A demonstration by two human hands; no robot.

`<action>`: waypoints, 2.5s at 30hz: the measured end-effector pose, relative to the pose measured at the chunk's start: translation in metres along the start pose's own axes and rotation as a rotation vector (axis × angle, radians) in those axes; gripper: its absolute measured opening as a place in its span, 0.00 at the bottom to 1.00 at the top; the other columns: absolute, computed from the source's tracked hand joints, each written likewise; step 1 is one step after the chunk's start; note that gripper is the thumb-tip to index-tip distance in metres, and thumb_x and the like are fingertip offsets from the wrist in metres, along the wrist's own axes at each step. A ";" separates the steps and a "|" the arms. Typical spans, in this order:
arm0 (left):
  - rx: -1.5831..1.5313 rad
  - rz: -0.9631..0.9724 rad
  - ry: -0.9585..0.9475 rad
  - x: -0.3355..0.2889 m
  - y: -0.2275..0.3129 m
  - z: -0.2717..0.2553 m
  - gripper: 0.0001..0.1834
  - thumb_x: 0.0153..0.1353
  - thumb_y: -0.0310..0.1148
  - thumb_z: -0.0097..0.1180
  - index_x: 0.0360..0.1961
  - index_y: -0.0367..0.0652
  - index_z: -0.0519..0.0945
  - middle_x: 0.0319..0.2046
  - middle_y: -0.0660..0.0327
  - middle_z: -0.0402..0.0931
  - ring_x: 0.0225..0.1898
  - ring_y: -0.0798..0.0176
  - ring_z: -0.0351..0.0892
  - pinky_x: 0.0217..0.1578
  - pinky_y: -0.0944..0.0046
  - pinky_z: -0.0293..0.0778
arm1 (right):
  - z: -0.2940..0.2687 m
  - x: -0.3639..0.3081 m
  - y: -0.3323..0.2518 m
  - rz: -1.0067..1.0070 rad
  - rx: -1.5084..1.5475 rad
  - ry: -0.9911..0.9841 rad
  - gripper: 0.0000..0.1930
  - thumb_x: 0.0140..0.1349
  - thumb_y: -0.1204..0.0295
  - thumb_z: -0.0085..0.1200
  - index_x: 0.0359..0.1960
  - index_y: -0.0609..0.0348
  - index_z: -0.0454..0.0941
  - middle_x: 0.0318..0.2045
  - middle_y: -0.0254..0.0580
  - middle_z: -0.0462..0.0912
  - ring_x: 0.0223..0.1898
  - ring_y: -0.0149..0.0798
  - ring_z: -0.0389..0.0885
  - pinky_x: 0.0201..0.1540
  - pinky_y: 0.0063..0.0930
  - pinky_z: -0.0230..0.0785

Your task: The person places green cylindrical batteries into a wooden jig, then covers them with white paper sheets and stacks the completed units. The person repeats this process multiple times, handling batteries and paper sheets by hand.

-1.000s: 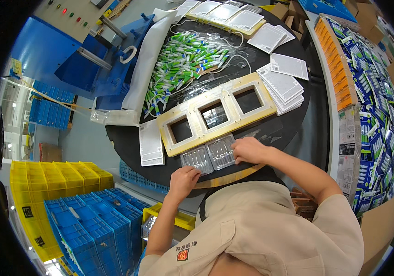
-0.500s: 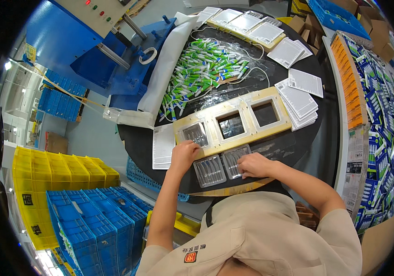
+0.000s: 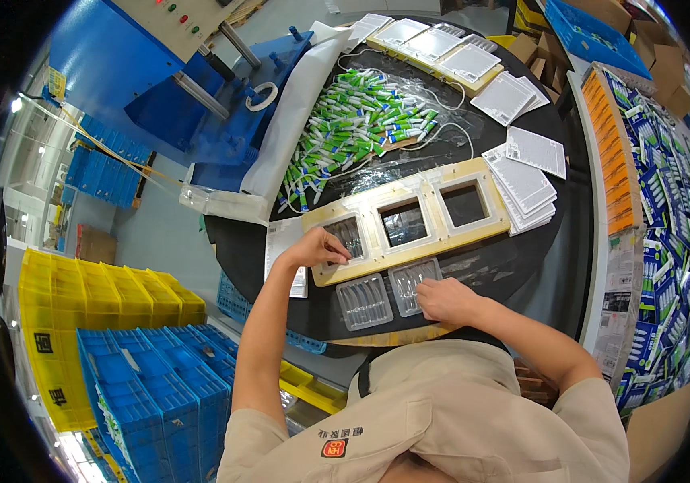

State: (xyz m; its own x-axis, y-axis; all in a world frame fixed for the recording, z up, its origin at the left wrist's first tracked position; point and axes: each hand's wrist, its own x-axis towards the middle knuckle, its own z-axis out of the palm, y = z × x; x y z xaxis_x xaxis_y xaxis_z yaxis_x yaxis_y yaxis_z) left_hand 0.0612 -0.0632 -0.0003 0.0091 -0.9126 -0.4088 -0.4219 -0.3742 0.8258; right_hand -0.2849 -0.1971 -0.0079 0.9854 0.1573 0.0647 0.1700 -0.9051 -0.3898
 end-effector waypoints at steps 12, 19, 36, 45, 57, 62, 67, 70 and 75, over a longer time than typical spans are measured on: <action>0.424 0.141 0.489 -0.038 0.030 0.049 0.07 0.54 0.22 0.65 0.35 0.35 0.88 0.32 0.51 0.85 0.33 0.51 0.86 0.37 0.58 0.81 | -0.067 0.011 0.021 0.177 -0.068 0.581 0.07 0.59 0.77 0.59 0.38 0.61 0.76 0.33 0.42 0.82 0.36 0.45 0.83 0.36 0.36 0.77; 0.360 0.036 0.475 -0.034 0.031 0.053 0.08 0.50 0.21 0.70 0.34 0.37 0.89 0.29 0.55 0.84 0.30 0.57 0.85 0.34 0.62 0.80 | -0.019 0.071 0.074 0.044 -0.271 0.360 0.05 0.54 0.74 0.55 0.32 0.60 0.78 0.36 0.40 0.78 0.43 0.42 0.79 0.42 0.34 0.74; 0.610 0.516 0.696 0.126 0.146 0.193 0.06 0.62 0.25 0.55 0.40 0.38 0.79 0.56 0.52 0.79 0.62 0.48 0.76 0.63 0.47 0.70 | -0.082 -0.081 0.095 0.886 0.400 0.928 0.08 0.63 0.82 0.53 0.40 0.65 0.83 0.35 0.44 0.85 0.34 0.40 0.85 0.39 0.30 0.75; 0.695 0.351 0.538 0.165 0.133 0.207 0.15 0.68 0.34 0.56 0.52 0.38 0.76 0.63 0.46 0.72 0.69 0.44 0.67 0.70 0.42 0.60 | -0.078 -0.071 0.118 0.636 0.212 0.812 0.10 0.62 0.81 0.54 0.45 0.63 0.82 0.43 0.48 0.84 0.44 0.50 0.84 0.47 0.40 0.77; 0.490 -0.062 1.208 0.035 0.061 0.061 0.10 0.61 0.27 0.61 0.44 0.38 0.84 0.42 0.51 0.81 0.42 0.47 0.82 0.43 0.51 0.77 | -0.107 0.027 0.133 0.461 0.096 0.608 0.12 0.58 0.79 0.60 0.45 0.63 0.84 0.45 0.47 0.85 0.48 0.52 0.82 0.53 0.43 0.75; 0.479 -0.262 1.132 0.037 -0.031 -0.052 0.10 0.59 0.34 0.66 0.34 0.37 0.85 0.31 0.51 0.78 0.35 0.45 0.79 0.39 0.49 0.74 | -0.058 0.211 0.115 -0.033 0.180 0.508 0.13 0.53 0.82 0.57 0.41 0.62 0.80 0.42 0.44 0.81 0.42 0.50 0.84 0.41 0.39 0.79; 0.500 -0.455 0.917 0.059 -0.054 -0.082 0.13 0.54 0.39 0.71 0.28 0.39 0.85 0.27 0.51 0.82 0.32 0.45 0.82 0.35 0.48 0.76 | -0.011 0.331 0.122 -0.087 -0.201 0.043 0.06 0.58 0.75 0.55 0.36 0.63 0.79 0.41 0.45 0.79 0.47 0.49 0.82 0.42 0.40 0.80; 0.325 -0.093 1.043 0.035 -0.040 -0.075 0.12 0.53 0.35 0.72 0.27 0.38 0.81 0.29 0.53 0.81 0.33 0.46 0.83 0.36 0.49 0.78 | -0.026 0.320 0.118 -0.059 -0.056 0.064 0.07 0.59 0.74 0.55 0.37 0.62 0.80 0.39 0.44 0.80 0.45 0.50 0.83 0.42 0.44 0.78; -0.265 -0.086 1.218 -0.029 0.010 0.007 0.12 0.56 0.23 0.69 0.42 0.39 0.86 0.34 0.61 0.84 0.33 0.72 0.82 0.31 0.68 0.78 | -0.043 0.226 0.061 0.139 0.495 0.515 0.13 0.57 0.82 0.61 0.44 0.60 0.84 0.40 0.46 0.82 0.36 0.47 0.85 0.41 0.37 0.80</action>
State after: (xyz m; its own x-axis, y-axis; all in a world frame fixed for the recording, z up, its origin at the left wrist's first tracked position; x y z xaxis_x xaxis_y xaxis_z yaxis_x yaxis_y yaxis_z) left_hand 0.0502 -0.0397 0.0169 0.9198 -0.3899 0.0430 -0.1844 -0.3329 0.9247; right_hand -0.0513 -0.2335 0.0220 0.8950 -0.2621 0.3609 0.1424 -0.5989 -0.7881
